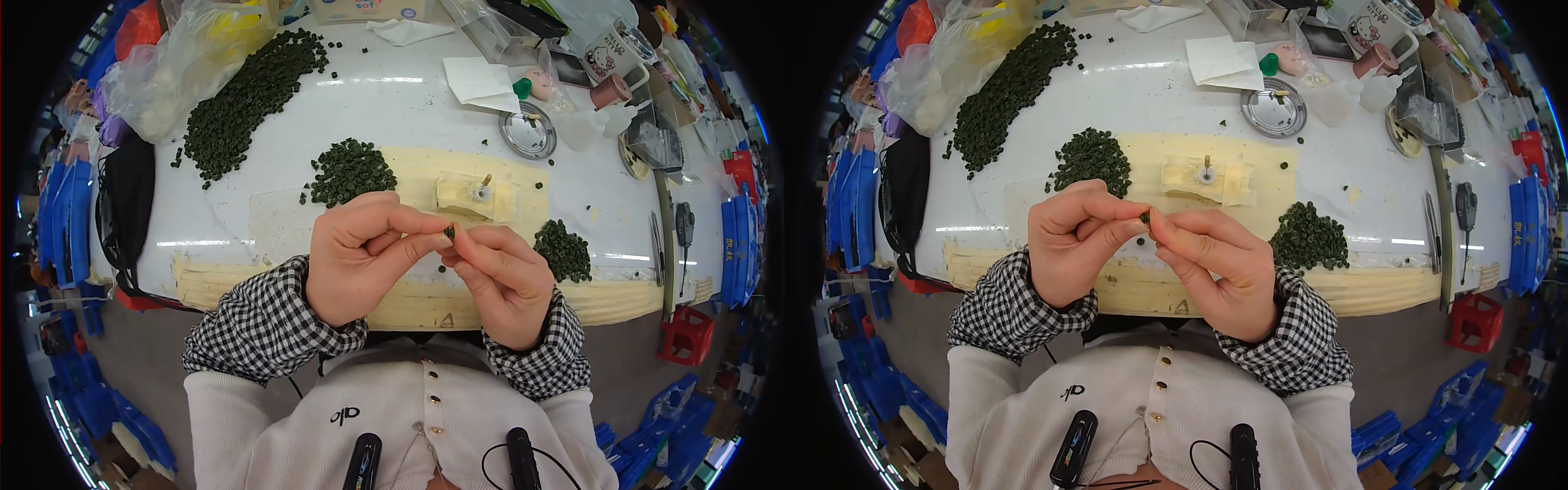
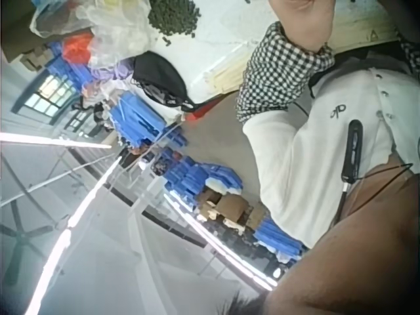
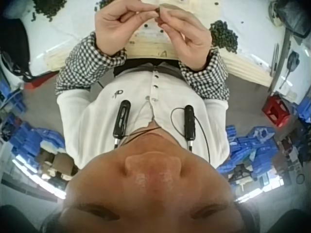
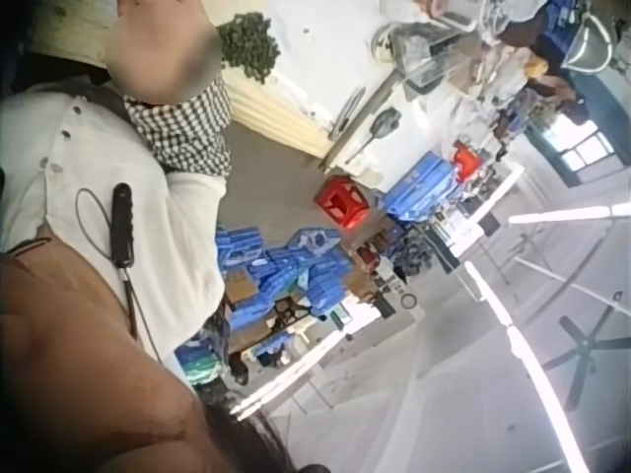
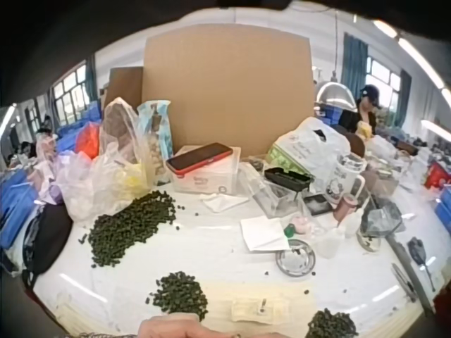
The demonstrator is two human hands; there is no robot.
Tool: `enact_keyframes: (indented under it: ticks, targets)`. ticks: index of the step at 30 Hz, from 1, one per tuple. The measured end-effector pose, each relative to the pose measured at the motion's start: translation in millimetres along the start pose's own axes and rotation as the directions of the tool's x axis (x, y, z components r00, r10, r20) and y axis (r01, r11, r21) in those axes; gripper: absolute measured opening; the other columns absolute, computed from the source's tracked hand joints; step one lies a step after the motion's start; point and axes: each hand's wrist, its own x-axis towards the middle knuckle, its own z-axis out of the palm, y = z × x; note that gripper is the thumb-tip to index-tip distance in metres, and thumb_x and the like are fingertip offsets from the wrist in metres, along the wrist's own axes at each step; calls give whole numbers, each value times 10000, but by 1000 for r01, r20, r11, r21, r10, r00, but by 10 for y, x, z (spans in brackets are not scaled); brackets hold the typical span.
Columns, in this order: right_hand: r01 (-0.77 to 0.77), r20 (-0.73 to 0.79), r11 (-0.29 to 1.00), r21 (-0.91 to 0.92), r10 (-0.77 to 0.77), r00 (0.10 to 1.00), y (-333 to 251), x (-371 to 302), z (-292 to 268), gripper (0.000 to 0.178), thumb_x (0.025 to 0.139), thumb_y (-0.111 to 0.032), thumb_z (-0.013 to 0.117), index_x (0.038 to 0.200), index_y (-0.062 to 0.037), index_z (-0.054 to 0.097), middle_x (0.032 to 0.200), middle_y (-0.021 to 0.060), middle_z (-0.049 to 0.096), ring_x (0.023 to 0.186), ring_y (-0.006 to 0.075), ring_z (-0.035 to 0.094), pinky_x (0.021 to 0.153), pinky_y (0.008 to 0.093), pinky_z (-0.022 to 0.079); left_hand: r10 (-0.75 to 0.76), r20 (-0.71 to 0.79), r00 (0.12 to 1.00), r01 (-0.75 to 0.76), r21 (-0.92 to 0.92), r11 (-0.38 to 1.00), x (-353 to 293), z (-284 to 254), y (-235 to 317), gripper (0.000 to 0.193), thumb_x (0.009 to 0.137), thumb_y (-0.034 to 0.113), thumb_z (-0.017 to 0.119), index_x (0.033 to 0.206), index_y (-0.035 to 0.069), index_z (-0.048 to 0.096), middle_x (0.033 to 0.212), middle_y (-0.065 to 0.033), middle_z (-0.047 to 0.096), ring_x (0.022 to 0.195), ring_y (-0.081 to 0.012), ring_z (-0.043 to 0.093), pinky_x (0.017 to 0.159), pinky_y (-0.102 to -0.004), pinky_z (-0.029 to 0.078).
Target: Assembling small toy components by manually inserting black plastic pins into green leaf-shaped parts using an assembly jig.
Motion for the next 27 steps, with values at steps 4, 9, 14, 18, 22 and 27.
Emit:
enact_keyframes:
  ticks: [4, 9, 14, 18, 22, 27]
  targets:
    - [25, -5, 998, -60, -25, 1000, -4, -4, -14, 361, 831, 64, 639, 1181, -23, 631, 1039, 115, 639, 874, 175, 631, 726, 235, 504, -18, 14, 1000, 18, 7, 1000, 12, -11, 25, 182, 780, 11, 724, 960, 37, 713, 607, 44, 370, 540, -38, 326, 513, -205, 275]
    - [25, -27, 999, -41, -26, 999, -17, 5, 9, 353, 834, 64, 634, 1176, -20, 633, 1046, 122, 639, 880, 183, 641, 732, 238, 514, -41, 8, 999, 41, 37, 998, 19, -35, 67, 179, 764, -18, 730, 938, 11, 698, 594, 63, 355, 570, -52, 337, 531, -213, 289]
    - [26, -52, 999, -47, -28, 998, -29, 6, 17, 341, 841, 68, 620, 1171, -14, 633, 1047, 126, 638, 890, 188, 649, 747, 243, 524, 15, 0, 1000, -15, 101, 995, 30, -29, 59, 180, 764, -16, 731, 938, 13, 698, 588, 59, 346, 569, -56, 337, 532, -217, 288]
    - [16, -54, 999, -37, -18, 998, -37, 8, 14, 336, 844, 71, 613, 1169, -11, 633, 1044, 127, 638, 890, 188, 651, 752, 244, 526, 11, -7, 1000, -10, 116, 993, 38, -30, 58, 181, 766, -23, 725, 941, 16, 700, 590, 59, 345, 568, -56, 337, 531, -216, 285]
    - [7, -47, 999, -33, -8, 999, -45, 7, 5, 332, 846, 72, 608, 1167, -8, 633, 1042, 128, 638, 890, 186, 652, 753, 244, 527, 13, -3, 1000, -13, 122, 992, 41, -29, 44, 183, 767, -27, 722, 943, 15, 700, 594, 58, 347, 567, -55, 336, 530, -215, 284]
    - [4, -49, 1000, -19, -5, 999, -48, 11, 9, 327, 849, 72, 604, 1166, -5, 632, 1041, 129, 637, 888, 186, 654, 752, 242, 528, 58, -18, 998, -56, 110, 992, 35, -28, -21, 201, 771, 15, 728, 967, 52, 712, 589, 41, 372, 522, -48, 325, 499, -221, 260]
